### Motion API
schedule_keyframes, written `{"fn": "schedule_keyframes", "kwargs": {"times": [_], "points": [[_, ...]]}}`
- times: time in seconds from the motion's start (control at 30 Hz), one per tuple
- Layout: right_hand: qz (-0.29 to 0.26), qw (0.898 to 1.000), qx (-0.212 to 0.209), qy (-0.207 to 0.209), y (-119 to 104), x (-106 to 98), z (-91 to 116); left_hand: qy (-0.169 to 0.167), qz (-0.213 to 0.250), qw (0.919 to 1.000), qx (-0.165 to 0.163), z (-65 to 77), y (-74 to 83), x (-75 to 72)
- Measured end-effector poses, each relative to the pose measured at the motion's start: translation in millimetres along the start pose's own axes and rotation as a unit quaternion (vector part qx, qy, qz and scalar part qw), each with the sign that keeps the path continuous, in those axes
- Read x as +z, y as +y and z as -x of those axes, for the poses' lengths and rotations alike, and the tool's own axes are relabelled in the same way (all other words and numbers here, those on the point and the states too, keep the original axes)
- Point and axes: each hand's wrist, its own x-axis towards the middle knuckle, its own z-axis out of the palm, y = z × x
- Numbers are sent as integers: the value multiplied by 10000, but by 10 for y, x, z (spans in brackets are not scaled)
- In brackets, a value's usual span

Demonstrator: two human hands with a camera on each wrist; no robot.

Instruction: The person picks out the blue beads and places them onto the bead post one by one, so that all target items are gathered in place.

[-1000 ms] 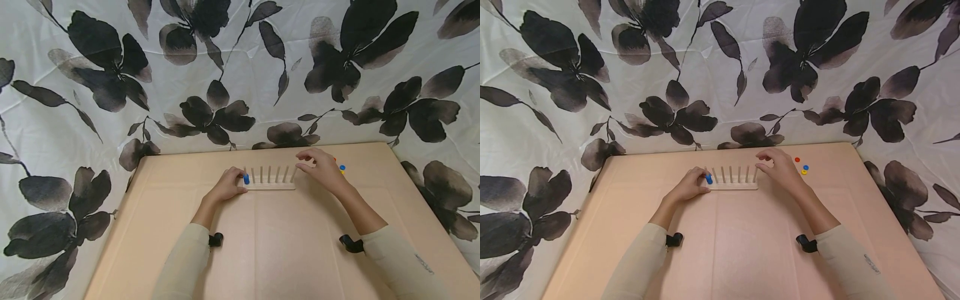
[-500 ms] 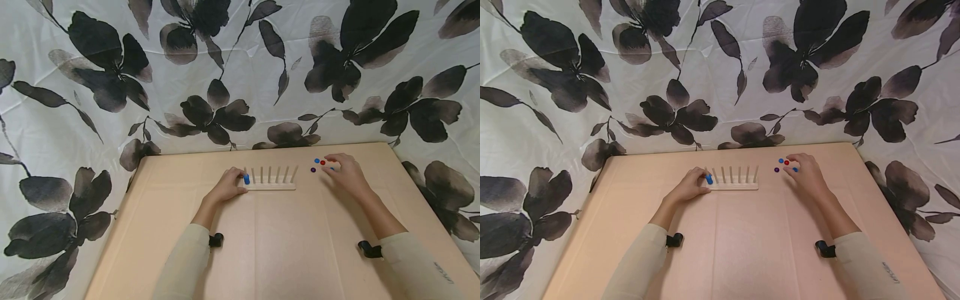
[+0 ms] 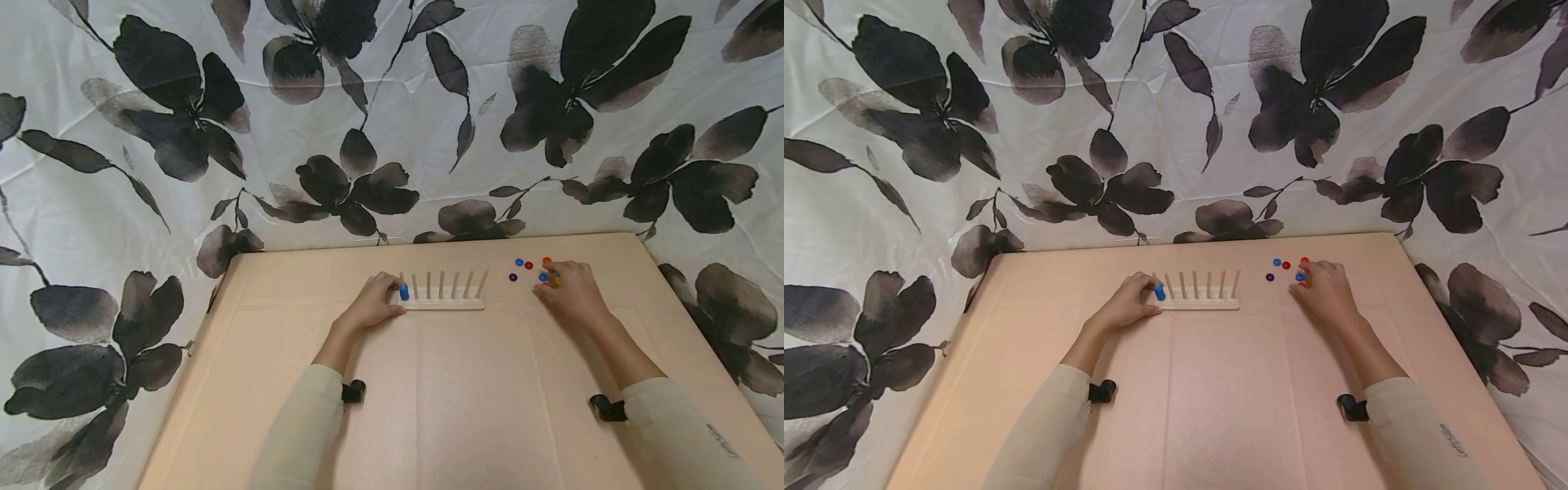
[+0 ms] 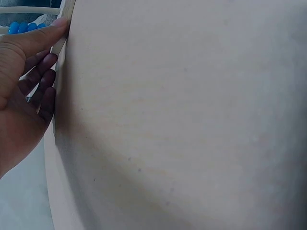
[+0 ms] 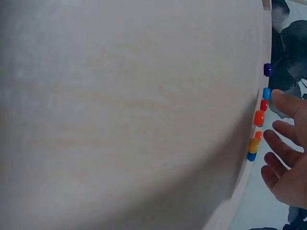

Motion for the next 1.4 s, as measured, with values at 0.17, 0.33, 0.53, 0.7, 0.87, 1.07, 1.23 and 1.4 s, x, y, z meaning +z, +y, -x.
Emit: {"fn": "schedule_keyframes", "kwargs": {"times": [0.17,0.33,0.53,0.7,0.87,1.07,1.23,1.4], "points": [[216,9998,-37,-5,43,56,-26,-13,-56,10000,7,6,24,-16],[341,9994,-84,-1,28,85,-40,-4,-79,10000,-15,21,39,-26],[296,9994,-158,4,-2,97,-42,24,-80,10000,-28,20,43,-23],[132,9999,-65,-25,-4,118,-47,49,-88,9999,-37,18,23,-9],[76,9999,40,-94,-2,132,-50,54,-85,9999,17,15,4,2],[103,9999,-1,-64,5,141,-32,-10,-98,9999,37,26,8,-1],[61,10000,-18,-40,-10,142,-24,36,-82,9999,51,22,8,-3],[-23,10000,-51,-18,-8,138,-14,11,-98,9999,33,24,6,-1]]}}
